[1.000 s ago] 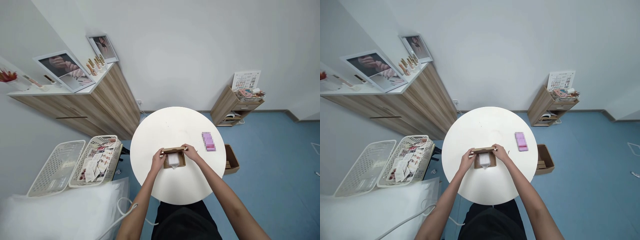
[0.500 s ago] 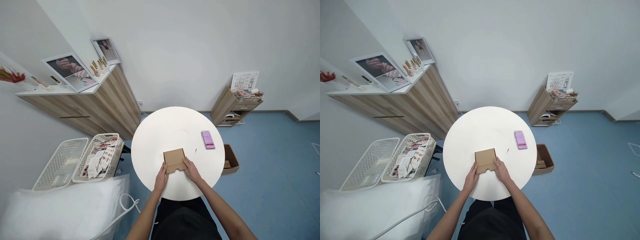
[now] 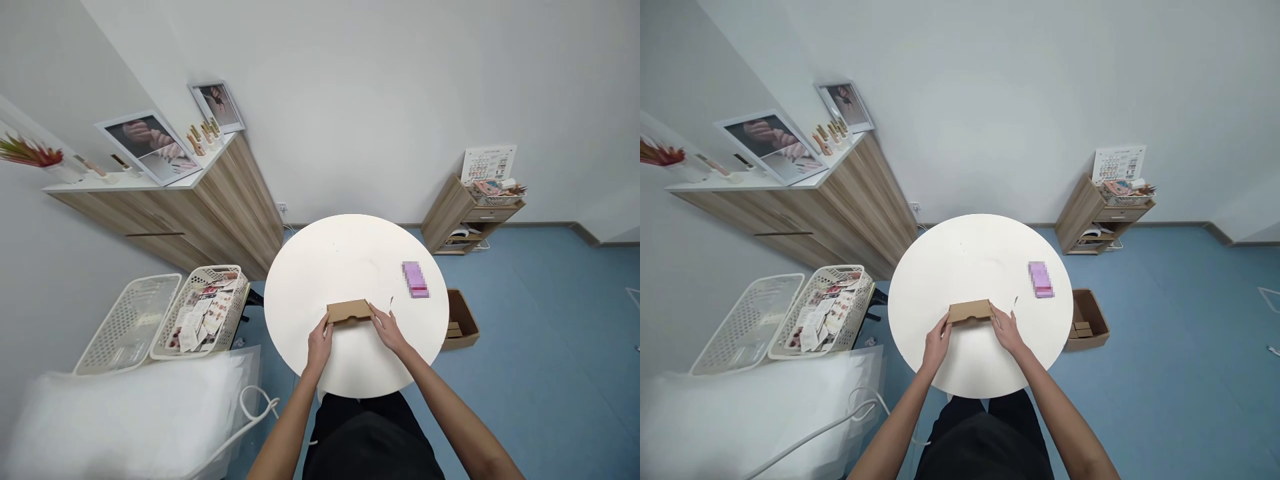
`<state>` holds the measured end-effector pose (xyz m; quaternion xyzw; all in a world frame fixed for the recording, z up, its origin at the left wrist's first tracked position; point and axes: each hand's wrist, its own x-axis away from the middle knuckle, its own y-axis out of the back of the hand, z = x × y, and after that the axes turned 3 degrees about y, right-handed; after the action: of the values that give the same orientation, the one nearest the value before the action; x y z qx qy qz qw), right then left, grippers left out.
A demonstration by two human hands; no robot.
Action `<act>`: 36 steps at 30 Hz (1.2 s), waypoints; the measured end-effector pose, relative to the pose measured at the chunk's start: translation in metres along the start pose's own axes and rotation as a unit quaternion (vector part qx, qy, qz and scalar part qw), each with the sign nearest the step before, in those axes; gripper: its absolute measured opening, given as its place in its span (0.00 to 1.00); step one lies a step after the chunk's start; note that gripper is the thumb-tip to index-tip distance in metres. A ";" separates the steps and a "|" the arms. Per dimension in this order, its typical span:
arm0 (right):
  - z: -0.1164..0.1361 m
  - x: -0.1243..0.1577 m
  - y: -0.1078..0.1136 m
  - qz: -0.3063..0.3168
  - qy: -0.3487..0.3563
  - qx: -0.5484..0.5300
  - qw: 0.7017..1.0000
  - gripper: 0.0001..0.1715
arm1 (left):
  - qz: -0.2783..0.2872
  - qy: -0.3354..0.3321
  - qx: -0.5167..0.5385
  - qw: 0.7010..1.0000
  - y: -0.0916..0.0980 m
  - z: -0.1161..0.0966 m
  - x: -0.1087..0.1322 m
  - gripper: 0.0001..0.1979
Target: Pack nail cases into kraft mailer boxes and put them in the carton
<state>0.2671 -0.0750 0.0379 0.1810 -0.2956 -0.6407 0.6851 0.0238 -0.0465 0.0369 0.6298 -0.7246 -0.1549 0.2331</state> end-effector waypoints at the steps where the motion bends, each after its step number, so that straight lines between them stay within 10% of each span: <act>1: 0.005 -0.005 0.006 0.003 -0.009 0.001 1.000 0.29 | -0.002 0.004 -0.026 1.000 0.005 -0.007 -0.004 0.20; 7: 0.014 -0.043 0.033 0.071 -0.050 -0.018 0.996 0.23 | 0.042 0.032 -0.133 0.990 0.023 -0.028 -0.037 0.09; 16: 0.006 -0.063 0.048 0.119 -0.080 -0.095 0.985 0.17 | 0.135 0.085 0.004 0.987 0.037 -0.019 -0.066 0.10; 29: 0.015 -0.032 0.027 0.037 -0.016 -0.021 0.999 0.23 | 0.088 -0.124 -0.124 0.981 0.028 0.013 -0.035 0.23; 36: 0.012 -0.031 0.023 0.046 -0.006 -0.086 0.995 0.22 | 0.108 -0.130 -0.163 0.972 0.036 0.018 -0.037 0.23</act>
<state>0.2771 -0.0398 0.0559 0.1034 -0.2515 -0.6329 0.7249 -0.0129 -0.0059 0.0349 0.4756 -0.7775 -0.3255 0.2516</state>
